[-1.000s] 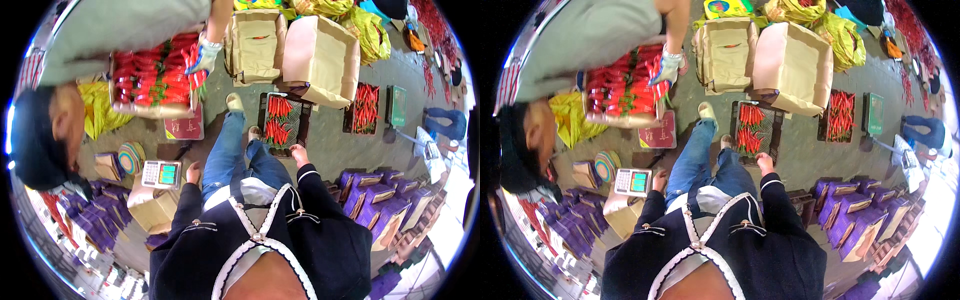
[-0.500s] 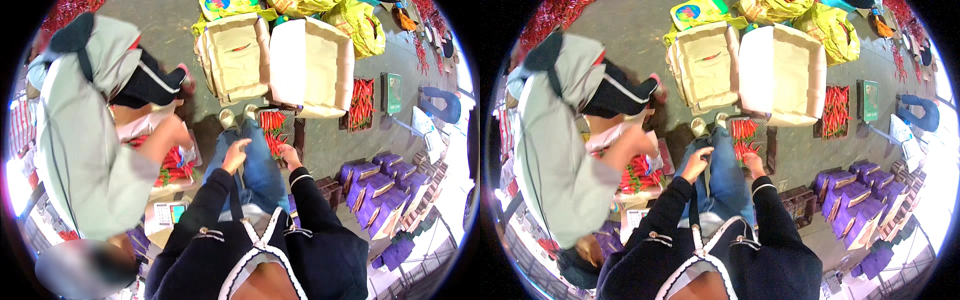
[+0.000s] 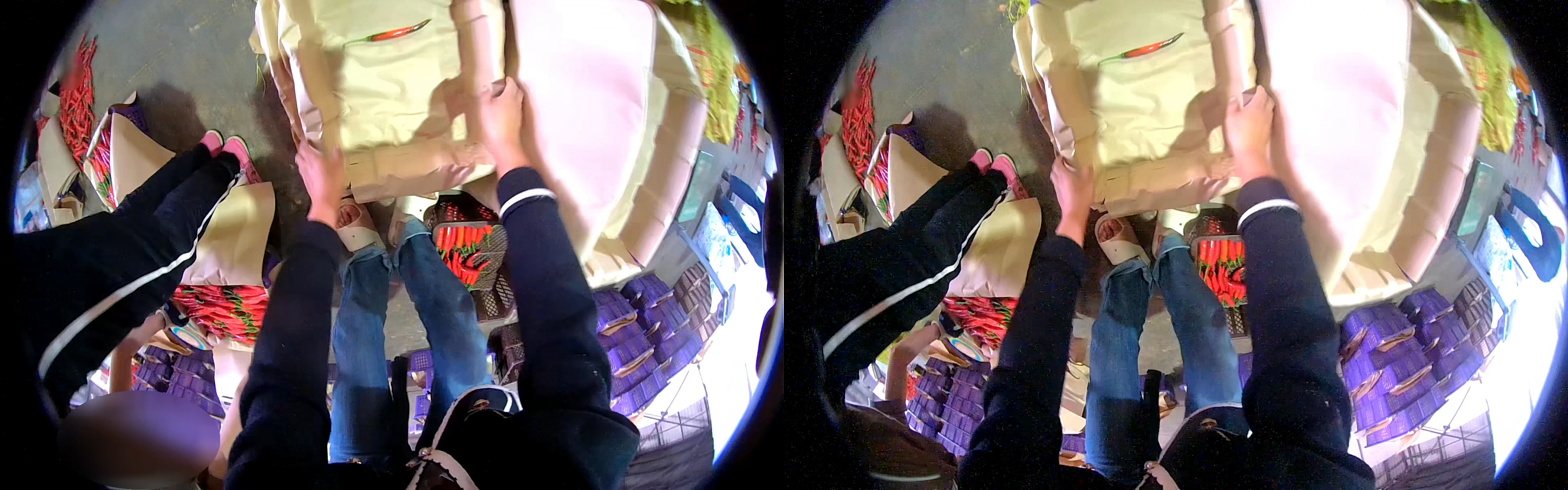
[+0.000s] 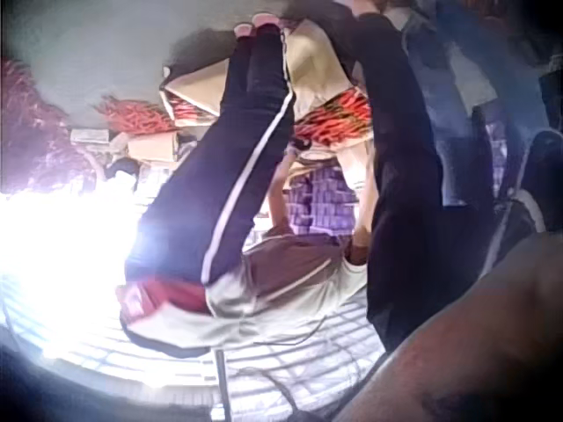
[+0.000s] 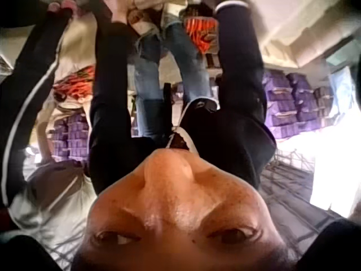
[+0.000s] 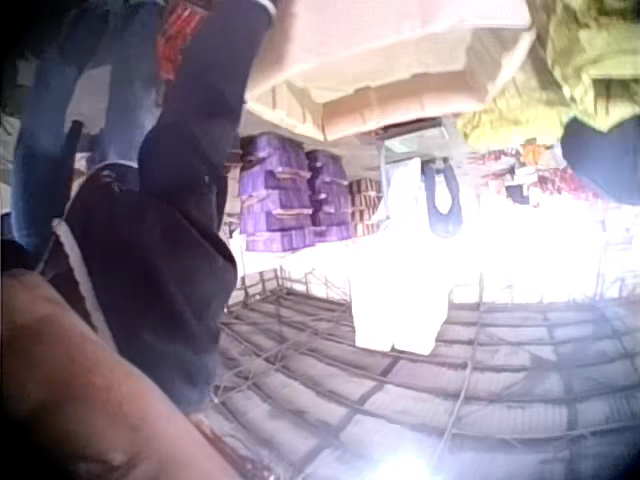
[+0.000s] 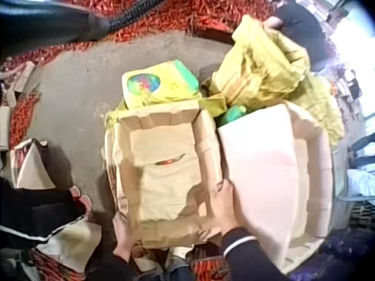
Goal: The person sits on the floor and sorts red chili peppers from a large pile into cardboard boxes lined with paper. They pick up handfuls of peppers, inspect them, and place them into the boxes. The person also uses a digital scale to weigh a box of peppers.
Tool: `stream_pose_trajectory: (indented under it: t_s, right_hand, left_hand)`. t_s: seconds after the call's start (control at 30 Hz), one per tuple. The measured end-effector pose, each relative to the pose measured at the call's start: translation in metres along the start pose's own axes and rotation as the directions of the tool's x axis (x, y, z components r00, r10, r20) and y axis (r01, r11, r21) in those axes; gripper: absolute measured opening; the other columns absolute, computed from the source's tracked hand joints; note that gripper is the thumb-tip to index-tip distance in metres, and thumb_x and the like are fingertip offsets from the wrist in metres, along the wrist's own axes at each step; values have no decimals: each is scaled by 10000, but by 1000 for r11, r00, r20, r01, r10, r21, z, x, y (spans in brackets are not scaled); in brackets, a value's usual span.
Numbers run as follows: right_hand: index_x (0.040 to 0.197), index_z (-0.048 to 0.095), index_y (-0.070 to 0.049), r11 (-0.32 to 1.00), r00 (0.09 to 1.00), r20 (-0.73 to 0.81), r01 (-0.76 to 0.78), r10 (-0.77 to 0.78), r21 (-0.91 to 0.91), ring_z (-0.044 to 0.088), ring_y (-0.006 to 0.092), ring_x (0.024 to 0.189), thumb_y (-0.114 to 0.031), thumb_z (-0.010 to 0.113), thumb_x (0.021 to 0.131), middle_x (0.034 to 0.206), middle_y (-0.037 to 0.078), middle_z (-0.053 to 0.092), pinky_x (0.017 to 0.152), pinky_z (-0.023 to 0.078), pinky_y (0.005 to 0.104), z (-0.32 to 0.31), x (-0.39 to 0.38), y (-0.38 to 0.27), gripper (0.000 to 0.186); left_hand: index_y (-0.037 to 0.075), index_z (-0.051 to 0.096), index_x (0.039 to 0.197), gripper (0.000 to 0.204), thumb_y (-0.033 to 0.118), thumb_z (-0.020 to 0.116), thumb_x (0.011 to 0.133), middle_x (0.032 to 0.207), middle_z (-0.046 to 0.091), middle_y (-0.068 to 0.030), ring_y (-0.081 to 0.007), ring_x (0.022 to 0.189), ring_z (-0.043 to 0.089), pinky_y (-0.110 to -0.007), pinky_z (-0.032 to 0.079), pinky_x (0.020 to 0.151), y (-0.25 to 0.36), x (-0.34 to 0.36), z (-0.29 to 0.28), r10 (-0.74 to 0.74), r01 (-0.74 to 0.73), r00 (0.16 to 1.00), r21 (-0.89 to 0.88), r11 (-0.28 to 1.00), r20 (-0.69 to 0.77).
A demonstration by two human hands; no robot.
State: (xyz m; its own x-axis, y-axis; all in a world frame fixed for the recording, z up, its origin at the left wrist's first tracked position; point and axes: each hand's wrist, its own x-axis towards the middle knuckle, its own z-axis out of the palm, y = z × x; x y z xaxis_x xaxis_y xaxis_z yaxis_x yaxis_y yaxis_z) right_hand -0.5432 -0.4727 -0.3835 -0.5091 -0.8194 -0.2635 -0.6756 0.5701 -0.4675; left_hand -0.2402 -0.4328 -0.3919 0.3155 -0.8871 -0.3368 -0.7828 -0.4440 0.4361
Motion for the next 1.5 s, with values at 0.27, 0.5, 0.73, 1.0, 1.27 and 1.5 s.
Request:
stream_pose_trajectory:
  t_s: [0.27, 0.5, 0.73, 1.0, 1.27, 1.5]
  right_hand:
    - [1008, 549, 15, 963, 974, 191, -163, 123, 212, 606, 331, 873, -271, 660, 717, 895, 207, 629, 763, 460, 373, 35, 27, -1, 423]
    - [1048, 575, -47, 957, 967, 164, -224, 195, 182, 613, 329, 853, -272, 648, 725, 858, 188, 635, 736, 466, 389, -13, -37, -3, 400]
    - [1034, 573, 3, 864, 954, 129, -299, 270, 406, 611, 274, 894, -244, 659, 743, 922, 160, 642, 795, 447, 351, -125, -78, -86, 391]
    - [1037, 573, 52, 776, 969, -59, -156, 241, 611, 594, 208, 884, -174, 652, 756, 944, 143, 638, 802, 435, 314, -257, -6, -192, 369]
    - [1029, 557, 99, 887, 959, -272, 55, 81, 458, 584, 233, 871, -153, 654, 750, 948, 168, 624, 808, 437, 336, -352, 103, -334, 388]
    - [1091, 520, 99, 928, 964, -267, 99, 1, 360, 577, 222, 892, -148, 625, 790, 1019, 156, 603, 821, 434, 323, -438, 211, -424, 403]
  left_hand:
    - [11, 529, 1075, 439, 226, 598, 698, 996, 594, -225, -359, 973, 561, -405, 430, 844, -45, 84, 13, -205, 257, 928, -139, 956, 311]
    - [56, 534, 1118, 444, 216, 602, 710, 991, 605, -211, -365, 969, 562, -418, 429, 833, -11, 39, -75, -174, 191, 943, -34, 981, 285]
    - [76, 522, 1119, 442, 197, 621, 705, 916, 610, -212, -372, 897, 574, -421, 469, 756, 107, 18, -251, -46, 39, 987, 49, 998, 153]
    - [38, 536, 1100, 425, 163, 641, 708, 858, 616, -215, -359, 842, 598, -413, 482, 725, 255, 65, -362, 156, -152, 988, -125, 980, 17]
    - [42, 535, 1112, 437, 101, 645, 694, 888, 616, -215, -343, 872, 602, -384, 487, 740, 326, 171, -383, 140, -111, 989, -406, 907, 40]
    - [44, 510, 1096, 421, 136, 595, 695, 835, 604, -236, -385, 806, 590, -436, 475, 718, 429, 257, -460, 170, -83, 978, -531, 843, 118]
